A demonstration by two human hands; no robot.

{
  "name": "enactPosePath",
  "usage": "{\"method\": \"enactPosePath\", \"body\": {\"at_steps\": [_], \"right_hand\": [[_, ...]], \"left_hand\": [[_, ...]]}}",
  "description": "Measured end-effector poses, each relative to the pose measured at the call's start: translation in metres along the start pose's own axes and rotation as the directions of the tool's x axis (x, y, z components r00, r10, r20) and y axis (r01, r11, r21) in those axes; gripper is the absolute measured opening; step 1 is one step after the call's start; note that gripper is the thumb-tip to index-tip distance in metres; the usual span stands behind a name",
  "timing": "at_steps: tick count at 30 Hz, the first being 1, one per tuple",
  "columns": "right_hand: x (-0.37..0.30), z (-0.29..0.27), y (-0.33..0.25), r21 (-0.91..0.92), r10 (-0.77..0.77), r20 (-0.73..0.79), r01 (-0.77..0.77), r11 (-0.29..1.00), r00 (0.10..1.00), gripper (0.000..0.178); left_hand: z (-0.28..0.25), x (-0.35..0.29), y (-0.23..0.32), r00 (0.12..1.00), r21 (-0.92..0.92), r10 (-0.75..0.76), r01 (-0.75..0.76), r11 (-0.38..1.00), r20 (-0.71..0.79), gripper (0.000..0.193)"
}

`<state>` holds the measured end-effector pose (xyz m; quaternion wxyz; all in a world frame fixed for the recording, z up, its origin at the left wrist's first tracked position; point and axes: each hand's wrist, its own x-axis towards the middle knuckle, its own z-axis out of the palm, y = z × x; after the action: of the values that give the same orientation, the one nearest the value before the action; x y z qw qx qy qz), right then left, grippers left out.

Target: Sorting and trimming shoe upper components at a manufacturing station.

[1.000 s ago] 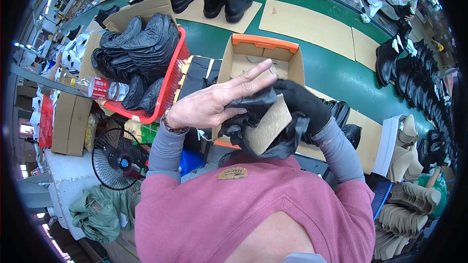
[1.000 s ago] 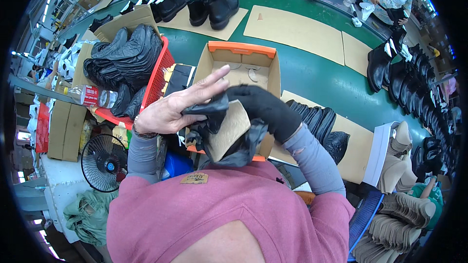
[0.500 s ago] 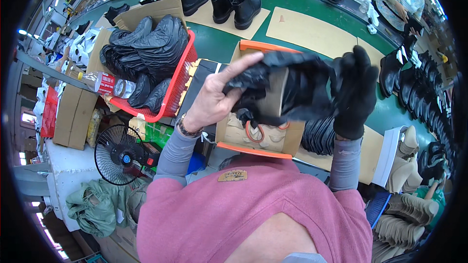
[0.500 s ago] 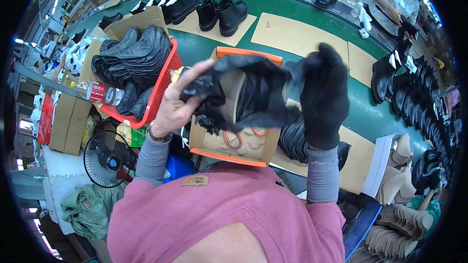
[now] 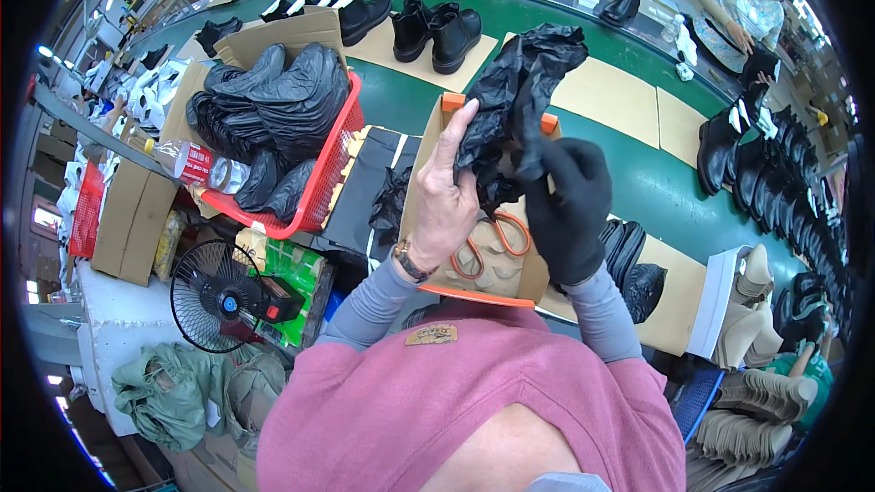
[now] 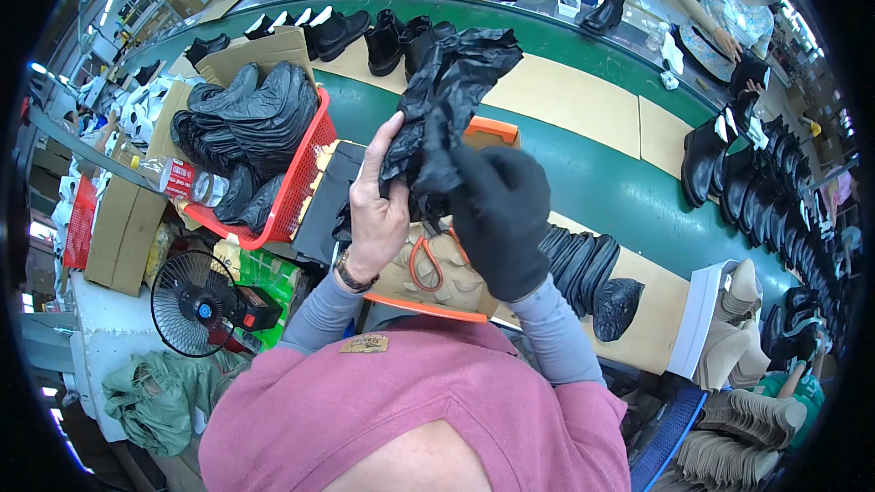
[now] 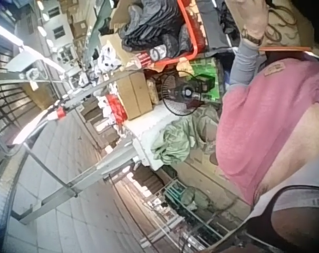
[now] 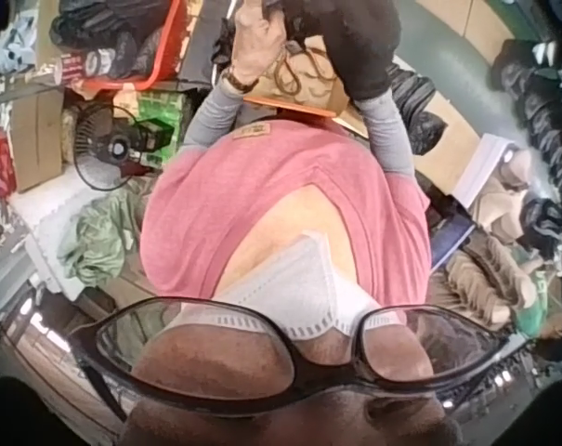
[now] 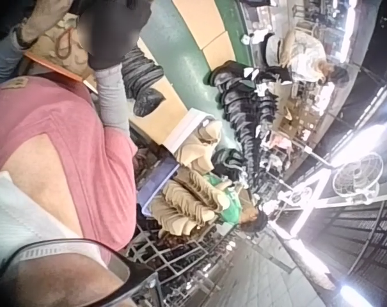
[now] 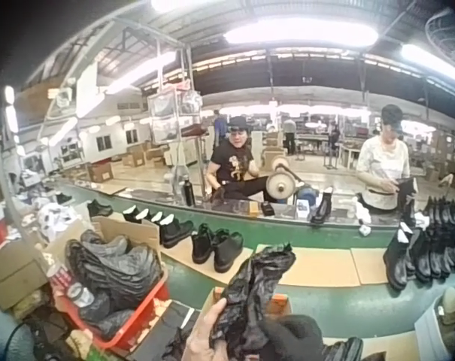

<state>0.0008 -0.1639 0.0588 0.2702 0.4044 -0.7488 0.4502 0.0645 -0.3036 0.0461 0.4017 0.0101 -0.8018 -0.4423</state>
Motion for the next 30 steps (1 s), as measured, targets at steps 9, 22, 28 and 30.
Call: {"method": "enactPosePath", "body": {"at_steps": [9,22,28,30], "right_hand": [[-0.010,0.008,-0.017,-0.315,-0.158,0.413,0.303,0.899,0.897,0.044],[0.028,-0.024,-0.005,0.149,-0.215,0.486,0.163,0.975,0.847,0.047],[0.012,-0.004,-0.004,0.199,-0.172,0.478,0.085,0.976,0.861,0.058],[0.013,0.007,-0.007,0.273,-0.159,0.371,0.056,0.960,0.915,0.068]], "left_hand": [[-0.003,-0.009,-0.002,0.983,-0.344,-0.180,0.180,0.921,0.032,0.050],[-0.023,-0.016,0.004,0.974,-0.317,-0.169,0.209,0.925,0.148,0.079],[-0.032,-0.022,-0.002,0.963,-0.632,-0.184,0.269,0.726,0.198,0.075],[-0.035,-0.023,-0.002,0.980,-0.546,-0.117,0.188,0.817,0.162,0.078]]}}
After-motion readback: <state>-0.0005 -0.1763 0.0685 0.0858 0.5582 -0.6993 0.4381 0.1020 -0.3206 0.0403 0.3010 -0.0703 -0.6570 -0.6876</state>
